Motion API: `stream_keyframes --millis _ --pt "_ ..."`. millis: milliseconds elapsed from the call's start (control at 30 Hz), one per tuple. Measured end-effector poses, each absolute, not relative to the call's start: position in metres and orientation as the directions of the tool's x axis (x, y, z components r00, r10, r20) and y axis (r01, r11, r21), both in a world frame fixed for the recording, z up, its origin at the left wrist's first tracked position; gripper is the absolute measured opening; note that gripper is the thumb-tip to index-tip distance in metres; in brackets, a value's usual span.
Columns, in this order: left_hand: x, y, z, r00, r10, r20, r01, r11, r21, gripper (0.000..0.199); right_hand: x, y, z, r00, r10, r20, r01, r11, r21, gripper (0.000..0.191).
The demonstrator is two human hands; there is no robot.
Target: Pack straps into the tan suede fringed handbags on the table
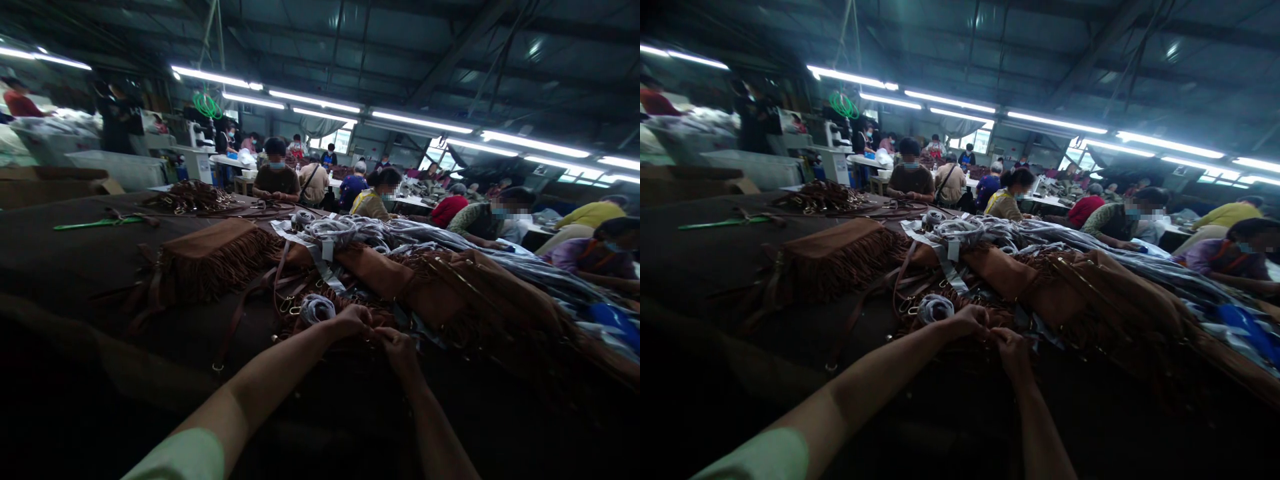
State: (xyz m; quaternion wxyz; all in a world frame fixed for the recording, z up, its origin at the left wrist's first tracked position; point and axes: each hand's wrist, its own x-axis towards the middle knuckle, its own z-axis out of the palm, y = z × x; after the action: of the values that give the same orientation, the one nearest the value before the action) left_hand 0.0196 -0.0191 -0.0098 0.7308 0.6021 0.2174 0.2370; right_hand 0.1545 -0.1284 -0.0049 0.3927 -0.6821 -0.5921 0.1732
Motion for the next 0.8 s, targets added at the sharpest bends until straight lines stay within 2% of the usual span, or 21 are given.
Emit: stream_keyframes --millis 100,167,267,367,467,567,667,800 --pt "0.020 -0.023 -0.009 0.792 0.608 -0.045 -0.074 0.170 0.983 0.051 0.155 -0.128 -0.009 0.230 0.938 0.259 0.695 0.028 -0.718 0.032" --pt "0.017 -0.025 -0.005 0.783 0.622 -0.025 -0.051 0.103 0.993 0.045 0.155 -0.130 -0.007 0.237 0.929 0.283 0.710 0.034 -0.703 0.033" --pt "-0.003 -0.021 0.013 0.707 0.700 0.096 0.019 -0.154 0.988 0.037 0.143 -0.137 0.005 0.268 0.880 0.391 0.771 0.047 -0.635 0.037" --pt "-0.036 -0.013 0.040 0.520 0.817 0.249 0.164 -0.382 0.909 0.031 0.107 -0.138 0.018 0.211 0.824 0.525 0.867 0.091 -0.490 0.034" --pt "-0.067 -0.016 0.061 0.324 0.872 0.367 0.287 -0.460 0.840 0.022 0.057 -0.124 0.023 -0.014 0.900 0.435 0.924 0.178 -0.339 0.026" --pt "-0.090 -0.041 0.063 0.232 0.826 0.514 0.364 -0.563 0.742 0.024 0.021 -0.103 0.024 -0.070 0.956 0.285 0.973 0.129 -0.191 0.025" --pt "-0.112 -0.076 0.046 0.309 0.707 0.636 0.422 -0.701 0.575 0.029 0.016 -0.097 0.026 -0.086 0.956 0.280 0.977 0.136 -0.165 0.023" --pt "-0.124 -0.101 0.023 0.526 0.627 0.575 0.485 -0.776 0.403 0.019 0.034 -0.119 0.034 -0.084 0.874 0.479 0.949 0.217 -0.229 0.031"
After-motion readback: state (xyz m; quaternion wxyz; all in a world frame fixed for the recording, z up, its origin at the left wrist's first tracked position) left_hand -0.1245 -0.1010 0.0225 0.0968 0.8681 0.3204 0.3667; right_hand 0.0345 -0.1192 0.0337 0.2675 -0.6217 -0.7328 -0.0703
